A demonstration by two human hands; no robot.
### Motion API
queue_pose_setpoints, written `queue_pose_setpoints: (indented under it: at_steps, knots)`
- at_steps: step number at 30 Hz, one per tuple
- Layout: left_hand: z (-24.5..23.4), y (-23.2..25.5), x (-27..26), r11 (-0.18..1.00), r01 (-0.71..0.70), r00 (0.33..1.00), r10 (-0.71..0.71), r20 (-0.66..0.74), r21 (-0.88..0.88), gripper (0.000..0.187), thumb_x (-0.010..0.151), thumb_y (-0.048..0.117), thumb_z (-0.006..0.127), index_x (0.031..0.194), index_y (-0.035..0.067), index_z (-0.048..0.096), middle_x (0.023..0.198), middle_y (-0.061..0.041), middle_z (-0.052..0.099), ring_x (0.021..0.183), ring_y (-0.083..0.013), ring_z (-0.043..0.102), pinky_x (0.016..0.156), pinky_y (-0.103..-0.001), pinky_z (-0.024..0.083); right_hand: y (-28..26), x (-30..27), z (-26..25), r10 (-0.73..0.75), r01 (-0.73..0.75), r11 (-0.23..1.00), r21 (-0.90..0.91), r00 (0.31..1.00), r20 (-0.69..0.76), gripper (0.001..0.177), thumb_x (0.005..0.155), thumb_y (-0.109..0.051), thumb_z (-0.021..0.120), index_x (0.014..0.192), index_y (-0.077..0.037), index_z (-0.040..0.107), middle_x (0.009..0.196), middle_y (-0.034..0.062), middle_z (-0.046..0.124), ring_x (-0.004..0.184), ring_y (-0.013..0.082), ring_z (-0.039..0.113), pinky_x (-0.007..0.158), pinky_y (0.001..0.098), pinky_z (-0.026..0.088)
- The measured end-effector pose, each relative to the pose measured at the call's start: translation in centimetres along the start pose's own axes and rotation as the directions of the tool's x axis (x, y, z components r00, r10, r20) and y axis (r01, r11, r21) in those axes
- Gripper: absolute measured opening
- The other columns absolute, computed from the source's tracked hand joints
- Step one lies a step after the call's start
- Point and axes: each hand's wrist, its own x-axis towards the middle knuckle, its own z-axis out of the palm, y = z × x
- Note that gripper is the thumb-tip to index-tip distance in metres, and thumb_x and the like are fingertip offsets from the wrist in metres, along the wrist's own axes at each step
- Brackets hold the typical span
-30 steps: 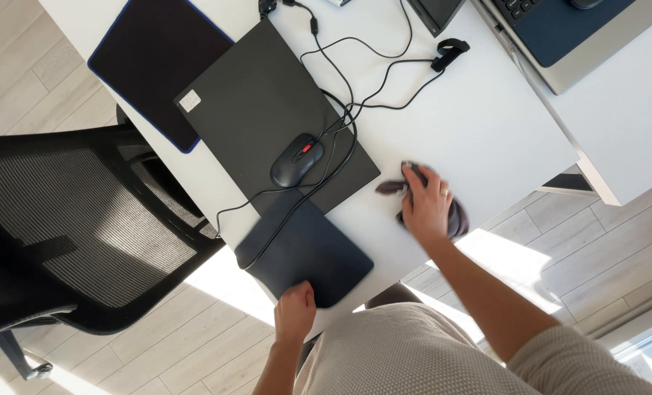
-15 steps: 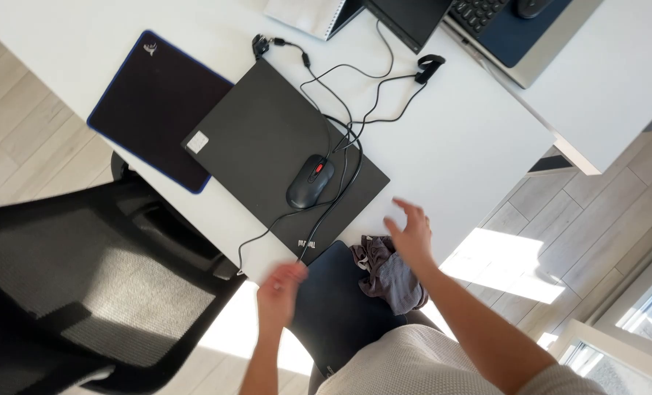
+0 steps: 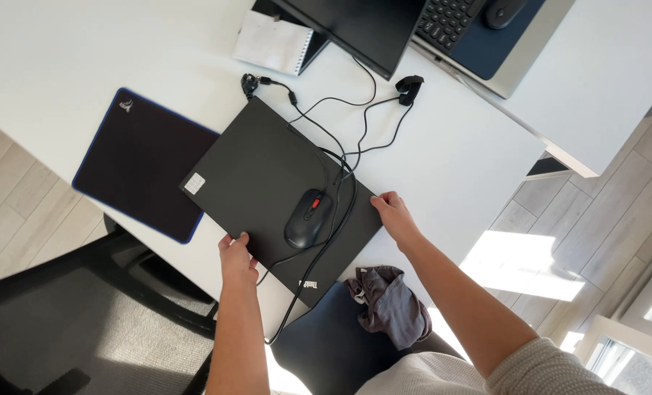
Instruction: Clearing computer peripherals from a desk and wiping the surface with a wet cloth rinsed in a bucket.
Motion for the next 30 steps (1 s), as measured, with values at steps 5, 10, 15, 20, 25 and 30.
queue_pose_setpoints:
  at_steps: [5, 10, 15, 20, 25, 30]
  knots:
    - [6.2, -2.0, 1.0, 0.999, -0.044, 0.998, 0.044, 0.039, 0.014, 0.061, 0.102, 0.014, 0.07, 0.157, 0.015, 0.045, 0.138, -0.019, 0.054, 0.133, -0.0395, 0.058, 0.098, -0.058, 0.055, 0.8, 0.9, -5.1, 0.062, -0.057, 0.992, 0.115, 0.997, -0.038, 0.049, 0.101, -0.047, 0.063, 0.129, -0.007, 0.065, 0.135, 0.024, 0.061, 0.135, 0.043, 0.055, 0.109, 0.0524, 0.046]
    - [12.2, -1.4, -3.9, 0.997, -0.073, 0.993, 0.071, 0.092, 0.027, 0.053, 0.1, 0.015, 0.071, 0.148, 0.012, 0.047, 0.127, -0.017, 0.057, 0.122, -0.0344, 0.062, 0.091, -0.056, 0.059, 2.5, 4.9, -9.4, -0.018, 0.06, 0.979, 0.196, 0.978, -0.208, 0.039, 0.098, -0.045, 0.066, 0.116, -0.01, 0.065, 0.111, 0.0161, 0.06, 0.113, 0.034, 0.053, 0.092, 0.0446, 0.041]
    - [15.1, -0.9, -8.9, 0.995, -0.081, 0.991, 0.074, 0.115, 0.061, 0.047, 0.102, 0.022, 0.072, 0.138, 0.008, 0.045, 0.118, -0.015, 0.052, 0.111, -0.0269, 0.059, 0.089, -0.05, 0.061, 3.0, 8.8, -12.8, -0.063, 0.119, 0.979, 0.167, 0.95, -0.305, 0.035, 0.097, -0.045, 0.07, 0.113, -0.013, 0.067, 0.11, 0.0129, 0.059, 0.111, 0.0315, 0.054, 0.09, 0.0414, 0.042]
    - [16.0, 0.6, -10.3, 0.958, -0.163, 0.968, 0.109, 0.227, 0.236, 0.051, 0.1, 0.038, 0.075, 0.126, 0.001, 0.052, 0.105, -0.01, 0.056, 0.098, -0.0177, 0.062, 0.086, -0.032, 0.062, 1.7, 9.9, -16.0, -0.08, 0.111, 0.992, 0.061, 0.923, -0.377, 0.038, 0.098, -0.047, 0.074, 0.117, -0.015, 0.07, 0.12, 0.0117, 0.058, 0.12, 0.0335, 0.056, 0.097, 0.0467, 0.047]
    - [15.0, 7.2, -14.5, 0.253, -0.444, 0.893, 0.05, 0.447, 0.859, 0.099, 0.086, 0.102, 0.04, 0.106, 0.012, 0.077, 0.072, -0.002, 0.078, 0.094, -0.0272, 0.079, 0.089, -0.044, 0.06, 1.8, 10.8, -16.8, -0.106, 0.096, 0.994, -0.044, 0.912, -0.397, 0.038, 0.098, -0.049, 0.077, 0.12, -0.018, 0.071, 0.12, 0.0058, 0.056, 0.121, 0.029, 0.057, 0.099, 0.0461, 0.049]
    - [17.5, 9.1, -18.1, 0.378, -0.601, 0.79, 0.148, 0.595, 0.704, 0.109, 0.076, 0.075, 0.079, 0.152, 0.009, 0.038, 0.13, -0.029, 0.064, 0.123, -0.0501, 0.067, 0.103, -0.057, 0.056, 0.8, 7.9, -15.9, -0.148, 0.122, 0.988, -0.091, 0.908, -0.392, 0.041, 0.107, -0.044, 0.07, 0.136, -0.016, 0.064, 0.136, 0.0126, 0.052, 0.134, 0.0376, 0.055, 0.108, 0.0491, 0.05]
